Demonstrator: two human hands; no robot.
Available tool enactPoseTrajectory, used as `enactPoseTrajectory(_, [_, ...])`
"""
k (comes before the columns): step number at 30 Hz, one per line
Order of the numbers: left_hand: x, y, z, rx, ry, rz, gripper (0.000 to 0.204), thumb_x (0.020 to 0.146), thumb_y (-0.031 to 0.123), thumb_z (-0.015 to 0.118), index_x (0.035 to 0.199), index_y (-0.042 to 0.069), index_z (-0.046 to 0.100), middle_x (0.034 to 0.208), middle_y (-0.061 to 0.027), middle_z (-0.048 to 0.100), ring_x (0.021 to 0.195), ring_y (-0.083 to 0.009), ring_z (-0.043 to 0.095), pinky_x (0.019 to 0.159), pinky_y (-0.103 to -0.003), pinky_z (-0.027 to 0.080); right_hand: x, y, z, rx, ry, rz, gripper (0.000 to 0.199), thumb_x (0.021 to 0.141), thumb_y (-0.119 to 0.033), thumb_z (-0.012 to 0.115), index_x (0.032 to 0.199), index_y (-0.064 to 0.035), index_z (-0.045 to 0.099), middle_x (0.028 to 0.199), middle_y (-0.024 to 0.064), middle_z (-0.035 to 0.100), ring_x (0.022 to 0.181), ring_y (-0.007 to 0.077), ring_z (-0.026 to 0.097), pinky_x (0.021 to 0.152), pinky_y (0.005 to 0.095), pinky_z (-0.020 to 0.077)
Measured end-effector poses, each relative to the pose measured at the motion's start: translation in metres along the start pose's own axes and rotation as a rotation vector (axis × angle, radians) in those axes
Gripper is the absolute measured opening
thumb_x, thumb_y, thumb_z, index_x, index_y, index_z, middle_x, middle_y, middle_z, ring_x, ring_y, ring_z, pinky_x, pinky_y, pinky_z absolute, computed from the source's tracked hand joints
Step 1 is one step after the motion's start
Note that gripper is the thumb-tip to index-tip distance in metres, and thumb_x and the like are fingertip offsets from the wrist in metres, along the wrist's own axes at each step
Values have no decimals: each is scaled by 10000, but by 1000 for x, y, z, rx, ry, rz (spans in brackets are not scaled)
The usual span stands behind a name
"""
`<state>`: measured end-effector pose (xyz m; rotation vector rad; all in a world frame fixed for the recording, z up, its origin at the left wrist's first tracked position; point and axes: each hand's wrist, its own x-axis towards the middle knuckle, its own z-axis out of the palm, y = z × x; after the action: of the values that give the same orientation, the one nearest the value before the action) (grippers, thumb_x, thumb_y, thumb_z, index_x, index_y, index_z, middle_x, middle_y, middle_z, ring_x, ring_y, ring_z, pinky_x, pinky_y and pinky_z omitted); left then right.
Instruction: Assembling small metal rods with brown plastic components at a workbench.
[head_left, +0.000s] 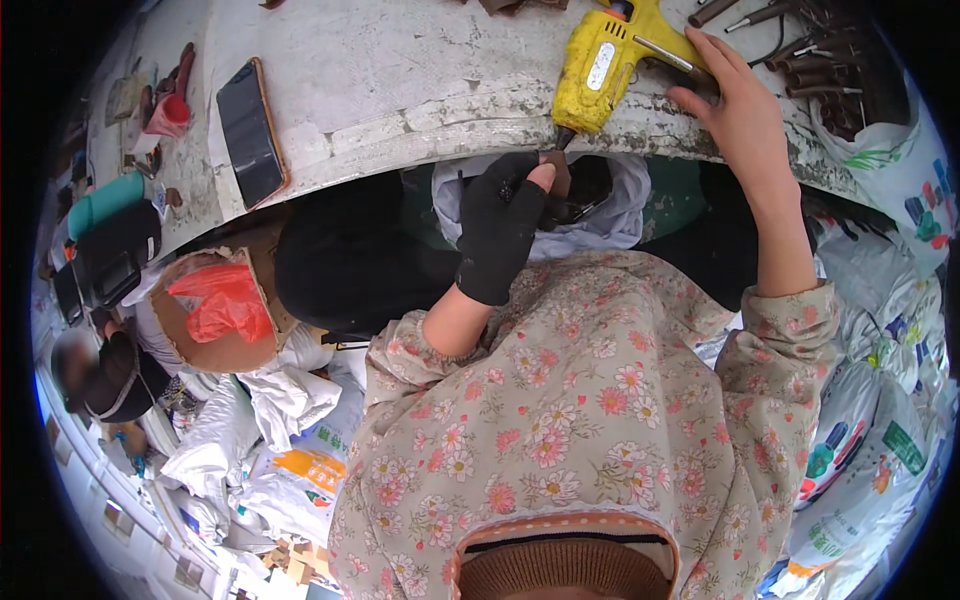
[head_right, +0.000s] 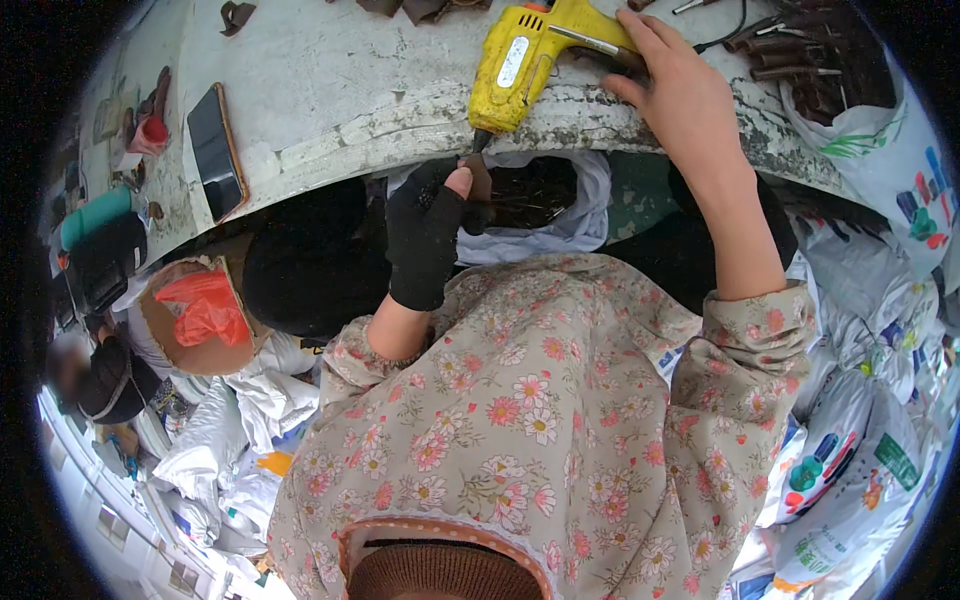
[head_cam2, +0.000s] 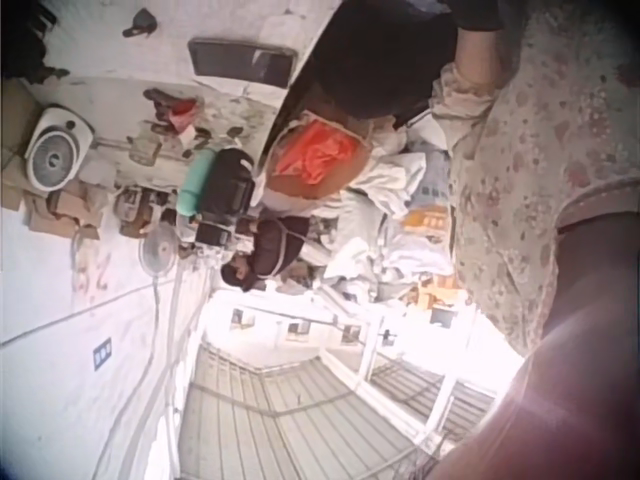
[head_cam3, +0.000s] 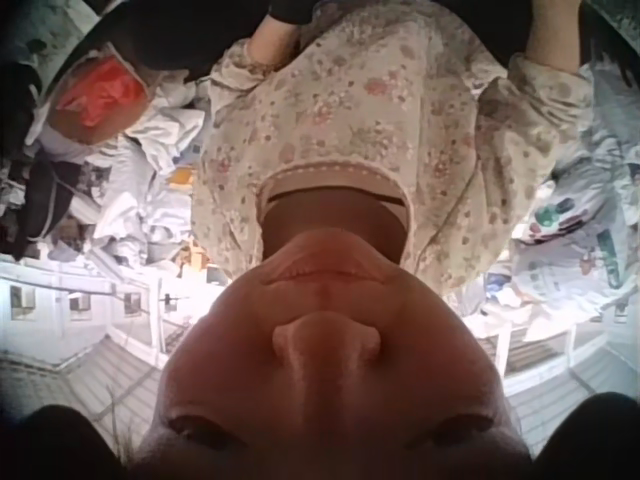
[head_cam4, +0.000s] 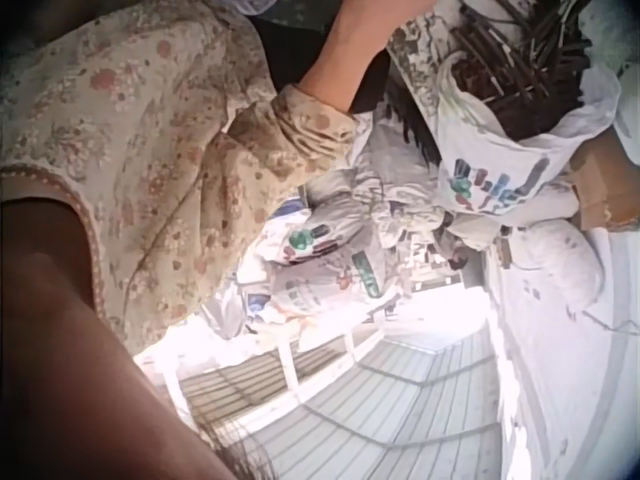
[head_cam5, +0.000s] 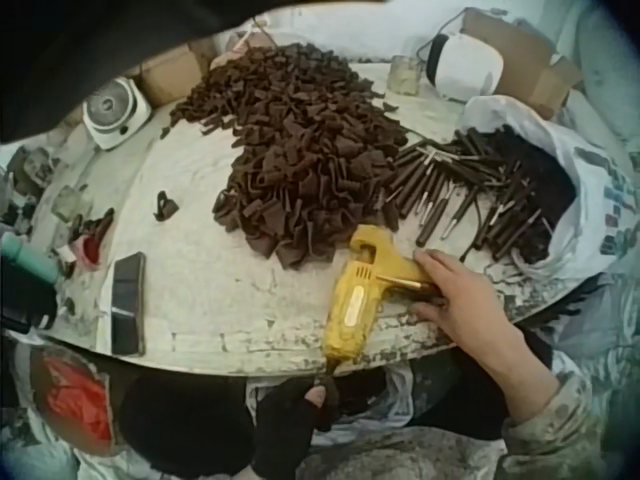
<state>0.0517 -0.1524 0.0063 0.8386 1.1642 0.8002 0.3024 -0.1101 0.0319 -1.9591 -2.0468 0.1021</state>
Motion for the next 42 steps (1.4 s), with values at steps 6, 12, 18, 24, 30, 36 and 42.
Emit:
enactPoseTrajectory(6, [-4,-2,-5,149,31,125,204,874,177,559,929,-10,619,703,-32,609,591,-71,537,530,-209,408,-8,-7,3,83,51,-32,554,765,-206,678,1271,-129,465,1155,95,545,994,308,566,820,349,472])
enactPoseTrajectory(12, [2,-3,-11,-232,-69,114,226,917,240,513,898,21,567,718,-4,543,638,-76,491,560,-227,407,-58,-56,-26,763,-358,-13,430,828,38,528,1248,-51,503,919,68,569,743,146,553,663,264,446])
enactPoseTrajectory(18, [3,0,-10,-475,0,-151,185,962,185,429,859,43,488,717,-15,472,672,-106,474,609,-247,420,-74,-77,-44,987,-463,-18,340,816,7,573,1155,-23,583,807,85,562,684,156,525,613,263,426])
enactPoseTrajectory(24, [3,-7,-17,767,44,747,31,904,31,498,882,15,484,749,-35,505,620,-130,468,564,-274,413,-74,-81,-47,948,-453,-30,343,799,19,585,1136,-44,604,816,81,565,653,168,519,589,268,426])
enactPoseTrajectory(30, [-25,30,-10,285,-13,319,225,928,193,473,910,-7,573,718,-31,549,632,-91,508,555,-250,430,-63,-98,-78,723,-590,-76,379,760,49,603,1124,-54,607,739,65,507,608,158,487,546,252,392])
enactPoseTrajectory(36, [-18,36,-20,183,-131,145,207,911,180,492,923,-6,583,748,-42,584,674,-99,543,590,-247,441,-61,-107,-61,746,-613,-62,350,787,-5,605,1128,-81,591,702,101,489,578,212,537,512,310,420])
enactPoseTrajectory(42, [-12,11,-46,554,-303,518,171,775,159,661,879,33,611,824,-56,604,696,-158,577,613,-279,456,-68,-93,-37,890,-605,24,297,776,-45,637,1071,-76,628,730,117,578,614,234,565,569,312,448])
